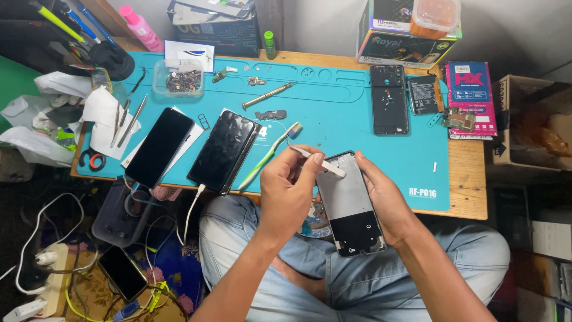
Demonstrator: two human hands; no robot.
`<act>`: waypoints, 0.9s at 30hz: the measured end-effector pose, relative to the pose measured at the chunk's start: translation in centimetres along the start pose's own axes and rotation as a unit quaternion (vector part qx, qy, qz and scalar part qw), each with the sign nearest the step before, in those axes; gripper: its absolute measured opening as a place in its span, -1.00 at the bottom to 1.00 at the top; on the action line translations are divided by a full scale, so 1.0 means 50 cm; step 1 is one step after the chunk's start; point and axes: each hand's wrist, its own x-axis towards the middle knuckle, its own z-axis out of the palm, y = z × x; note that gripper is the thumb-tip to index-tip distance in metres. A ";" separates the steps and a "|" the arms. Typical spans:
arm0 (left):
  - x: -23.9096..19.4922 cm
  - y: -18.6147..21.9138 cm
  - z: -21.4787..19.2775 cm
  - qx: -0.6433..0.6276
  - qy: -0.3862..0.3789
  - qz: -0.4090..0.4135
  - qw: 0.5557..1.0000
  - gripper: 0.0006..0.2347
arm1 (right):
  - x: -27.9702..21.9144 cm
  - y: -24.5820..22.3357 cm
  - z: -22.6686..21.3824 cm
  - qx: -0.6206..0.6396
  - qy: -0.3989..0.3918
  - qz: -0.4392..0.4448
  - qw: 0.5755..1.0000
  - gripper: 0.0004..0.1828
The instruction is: The person cleans the back of a disassembled smartphone using a toothbrush and a small metal tool. They scrub the surface with the toothbrush and scrape residue with the tool, repeating the process on different areas of the phone's back.
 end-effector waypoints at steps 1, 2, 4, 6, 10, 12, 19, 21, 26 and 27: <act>-0.005 0.002 0.003 -0.001 -0.001 0.000 1.000 -0.88 | 0.014 0.007 -0.013 0.001 0.002 -0.001 1.000 -0.48; -0.009 0.003 0.005 -0.005 -0.041 -0.007 0.999 -0.90 | 0.028 0.014 -0.025 0.003 -0.006 0.003 1.000 -0.47; -0.013 0.004 0.009 -0.008 -0.078 -0.014 0.997 -0.93 | 0.034 0.017 -0.028 0.006 -0.015 0.008 1.000 -0.46; -0.014 -0.001 0.010 -0.004 -0.037 -0.007 0.999 -0.91 | 0.018 0.012 -0.011 0.019 -0.005 0.013 1.000 -0.43; -0.028 0.013 0.020 -0.031 -0.128 -0.036 0.991 -0.94 | 0.000 -0.004 -0.001 0.015 -0.035 0.002 0.999 -0.43; -0.023 0.029 0.022 -0.026 -0.065 -0.009 0.998 -0.92 | 0.056 0.018 -0.053 0.001 -0.017 -0.008 1.000 -0.39; -0.023 0.027 0.017 -0.015 -0.068 -0.017 0.997 -0.93 | 0.062 0.021 -0.055 0.007 -0.047 -0.004 0.999 -0.33; -0.004 0.037 0.002 0.040 0.044 0.017 0.998 -0.87 | 0.007 0.000 -0.005 0.002 -0.083 -0.011 0.996 -0.27; -0.011 0.015 -0.052 0.042 0.080 0.039 0.995 -0.89 | 0.015 -0.006 -0.031 -0.013 -0.103 -0.022 0.994 -0.21; -0.019 0.018 -0.051 0.038 0.061 0.036 0.997 -0.90 | 0.019 -0.006 -0.032 -0.014 -0.114 -0.028 0.993 -0.20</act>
